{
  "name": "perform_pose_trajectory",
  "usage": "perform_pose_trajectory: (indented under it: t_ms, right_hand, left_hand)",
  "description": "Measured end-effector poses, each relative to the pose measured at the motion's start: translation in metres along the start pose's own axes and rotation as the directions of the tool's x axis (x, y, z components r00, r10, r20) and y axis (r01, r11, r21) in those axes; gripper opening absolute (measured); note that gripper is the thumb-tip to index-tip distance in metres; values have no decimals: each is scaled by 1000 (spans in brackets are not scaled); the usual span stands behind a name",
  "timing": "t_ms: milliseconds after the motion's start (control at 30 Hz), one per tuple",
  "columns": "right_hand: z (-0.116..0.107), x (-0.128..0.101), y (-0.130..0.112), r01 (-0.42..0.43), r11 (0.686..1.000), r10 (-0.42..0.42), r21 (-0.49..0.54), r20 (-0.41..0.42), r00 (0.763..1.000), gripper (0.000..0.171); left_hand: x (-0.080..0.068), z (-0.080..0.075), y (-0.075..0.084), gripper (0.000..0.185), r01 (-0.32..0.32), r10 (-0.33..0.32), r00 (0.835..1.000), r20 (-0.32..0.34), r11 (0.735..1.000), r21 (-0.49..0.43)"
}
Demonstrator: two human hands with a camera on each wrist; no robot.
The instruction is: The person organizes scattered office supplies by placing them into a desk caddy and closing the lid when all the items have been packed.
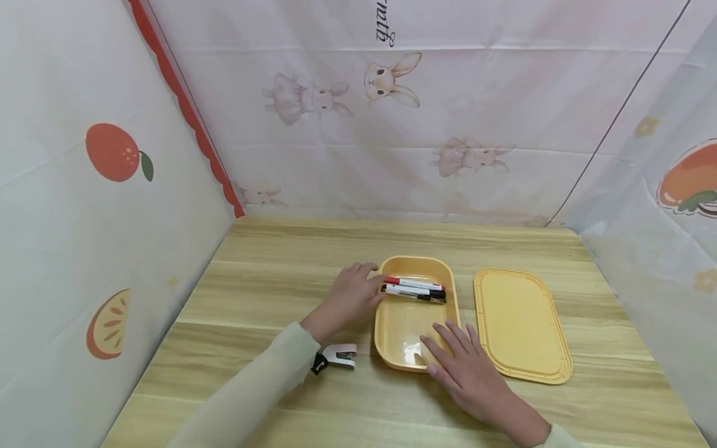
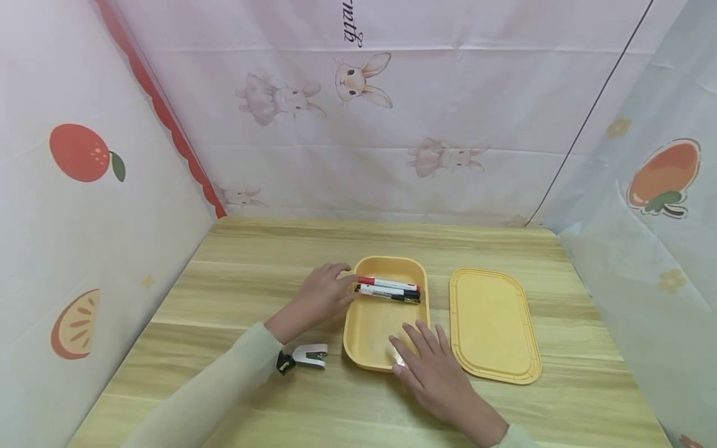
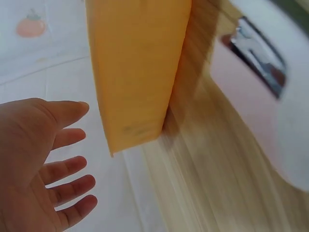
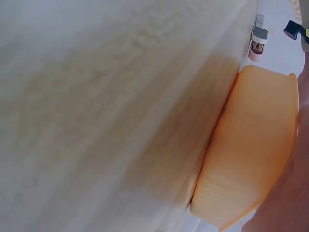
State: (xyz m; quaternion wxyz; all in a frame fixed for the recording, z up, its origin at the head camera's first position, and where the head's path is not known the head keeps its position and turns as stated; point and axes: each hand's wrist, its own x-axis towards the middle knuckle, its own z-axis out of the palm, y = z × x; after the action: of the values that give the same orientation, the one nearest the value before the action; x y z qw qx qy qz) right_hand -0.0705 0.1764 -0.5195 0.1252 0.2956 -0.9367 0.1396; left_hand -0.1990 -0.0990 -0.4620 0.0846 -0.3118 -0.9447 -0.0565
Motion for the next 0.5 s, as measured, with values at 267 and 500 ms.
perform_pose_trajectory:
  t_ms: [267, 500]
  right_hand:
    - [2, 0, 2, 8, 1000, -8, -18, 0, 1000, 50]
    - [1, 1, 2, 2, 1000, -2, -23, 1, 1000, 51]
  left_hand:
    - [-30, -5, -13, 39, 74, -77, 996, -47, 995, -65]
    - [-55, -14, -20, 40, 120, -124, 991, -46, 989, -80]
